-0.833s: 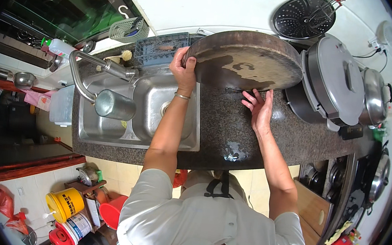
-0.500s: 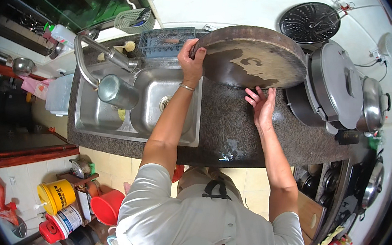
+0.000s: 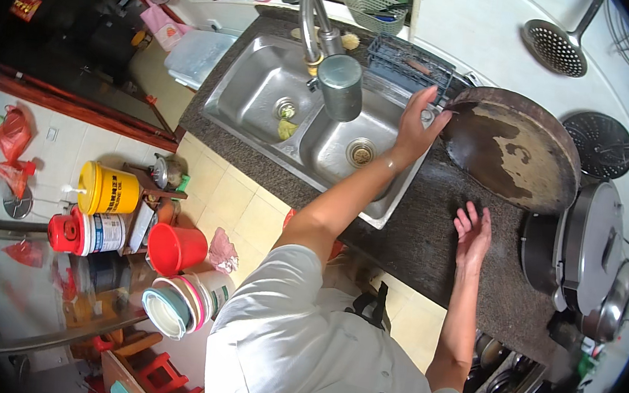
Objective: The person washes various kitchen items in a double-basin sink, including chopsticks, a ladle, a metal bowl, a small white bowl, and a cutting board. They rinse each item under running water and place them into a dish rack or storage area.
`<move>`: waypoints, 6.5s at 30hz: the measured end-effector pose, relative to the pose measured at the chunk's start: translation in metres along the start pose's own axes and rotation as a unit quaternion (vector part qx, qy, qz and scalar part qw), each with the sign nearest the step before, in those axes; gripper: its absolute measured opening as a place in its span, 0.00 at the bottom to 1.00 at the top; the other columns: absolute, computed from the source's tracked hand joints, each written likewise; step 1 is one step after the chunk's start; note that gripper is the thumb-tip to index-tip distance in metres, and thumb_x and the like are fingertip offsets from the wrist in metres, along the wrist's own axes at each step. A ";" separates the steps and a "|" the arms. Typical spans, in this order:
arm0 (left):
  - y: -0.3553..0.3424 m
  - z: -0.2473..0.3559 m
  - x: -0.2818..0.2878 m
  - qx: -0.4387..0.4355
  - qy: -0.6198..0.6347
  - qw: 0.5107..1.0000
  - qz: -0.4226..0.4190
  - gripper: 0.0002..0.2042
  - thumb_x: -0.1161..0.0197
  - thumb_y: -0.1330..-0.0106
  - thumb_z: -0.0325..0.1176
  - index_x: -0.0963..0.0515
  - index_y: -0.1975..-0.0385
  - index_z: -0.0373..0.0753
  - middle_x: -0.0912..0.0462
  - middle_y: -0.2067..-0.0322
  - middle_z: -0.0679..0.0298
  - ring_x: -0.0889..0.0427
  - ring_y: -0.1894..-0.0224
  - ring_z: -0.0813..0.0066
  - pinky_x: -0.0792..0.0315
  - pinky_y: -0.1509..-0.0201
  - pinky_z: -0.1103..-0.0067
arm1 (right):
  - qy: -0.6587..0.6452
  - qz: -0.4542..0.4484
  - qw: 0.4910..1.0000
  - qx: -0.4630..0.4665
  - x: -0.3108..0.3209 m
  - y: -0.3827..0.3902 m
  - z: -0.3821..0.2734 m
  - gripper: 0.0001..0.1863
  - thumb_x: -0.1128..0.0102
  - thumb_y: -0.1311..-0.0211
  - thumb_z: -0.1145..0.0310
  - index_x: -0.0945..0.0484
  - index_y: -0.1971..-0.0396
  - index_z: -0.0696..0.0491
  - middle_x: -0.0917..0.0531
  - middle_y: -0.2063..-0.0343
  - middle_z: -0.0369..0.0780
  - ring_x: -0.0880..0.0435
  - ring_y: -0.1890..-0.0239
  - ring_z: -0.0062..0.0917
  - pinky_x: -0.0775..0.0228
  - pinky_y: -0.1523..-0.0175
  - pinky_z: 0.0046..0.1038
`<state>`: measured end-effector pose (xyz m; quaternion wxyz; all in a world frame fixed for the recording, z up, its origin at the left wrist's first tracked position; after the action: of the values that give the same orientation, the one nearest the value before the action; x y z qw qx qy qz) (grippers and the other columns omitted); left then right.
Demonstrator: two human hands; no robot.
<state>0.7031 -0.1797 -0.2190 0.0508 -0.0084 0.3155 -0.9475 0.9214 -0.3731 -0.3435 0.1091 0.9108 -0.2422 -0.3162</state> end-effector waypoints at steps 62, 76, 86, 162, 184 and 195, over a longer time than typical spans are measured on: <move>-0.127 -0.151 0.457 0.110 -0.188 0.952 -0.213 0.09 0.43 0.38 0.32 0.23 0.64 0.34 0.20 0.69 0.51 0.20 0.68 0.57 0.27 0.65 0.70 | 0.174 0.071 0.934 0.303 -0.442 0.116 0.140 0.21 0.59 0.31 0.56 0.35 0.48 0.56 0.27 0.58 0.40 0.25 0.56 0.24 0.25 0.55 0.35; -0.131 -0.165 0.423 0.011 0.013 0.994 -0.111 0.07 0.39 0.51 0.33 0.25 0.85 0.38 0.25 0.83 0.56 0.24 0.77 0.57 0.30 0.70 0.66 | 0.331 -0.031 0.875 0.352 -0.618 0.115 0.256 0.29 0.60 0.30 0.60 0.54 0.36 0.56 0.41 0.39 0.47 0.27 0.46 0.46 0.25 0.57 0.40; -0.137 -0.163 0.424 0.088 0.090 0.988 -0.093 0.07 0.41 0.48 0.32 0.27 0.79 0.36 0.23 0.79 0.53 0.22 0.74 0.55 0.29 0.70 0.66 | 0.408 -0.056 0.836 0.362 -0.634 0.079 0.269 0.33 0.53 0.32 0.59 0.55 0.35 0.55 0.46 0.37 0.48 0.26 0.46 0.43 0.25 0.52 0.44; -0.150 -0.256 0.412 0.181 -0.202 0.875 -0.401 0.19 0.43 0.35 0.45 0.28 0.54 0.34 0.24 0.62 0.65 0.27 0.57 0.76 0.34 0.51 0.79 | 0.143 0.060 0.979 0.136 -0.526 -0.130 0.335 0.14 0.43 0.38 0.62 0.29 0.78 0.55 0.33 0.84 0.28 0.38 0.78 0.11 0.42 0.74 0.20; -0.095 -0.380 0.409 0.602 0.320 0.718 -0.138 0.17 0.53 0.31 0.46 0.27 0.57 0.38 0.23 0.59 0.60 0.23 0.57 0.65 0.28 0.51 0.70 | 0.127 0.046 0.981 0.136 -0.550 -0.119 0.404 0.17 0.60 0.29 0.61 0.32 0.49 0.55 0.22 0.60 0.38 0.25 0.58 0.22 0.33 0.49 0.25; -0.071 -0.328 0.376 0.610 0.182 0.762 -0.119 0.16 0.51 0.30 0.47 0.27 0.62 0.39 0.23 0.69 0.64 0.23 0.66 0.72 0.28 0.61 0.78 | 0.197 0.056 0.979 0.020 -0.526 -0.134 0.376 0.26 0.58 0.34 0.61 0.40 0.39 0.55 0.27 0.50 0.50 0.29 0.46 0.40 0.41 0.39 0.32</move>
<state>0.3065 0.0343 -0.4457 -0.1265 0.1592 -0.3297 -0.9219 0.3763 -0.0069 -0.4074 0.1539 0.9422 -0.2730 -0.1186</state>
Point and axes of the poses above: each hand's wrist, its own y-axis away from the middle knuckle, its own x-axis out of the back of the hand, z = x × y, the point moved 7 cm from there along -y, towards the middle knuckle
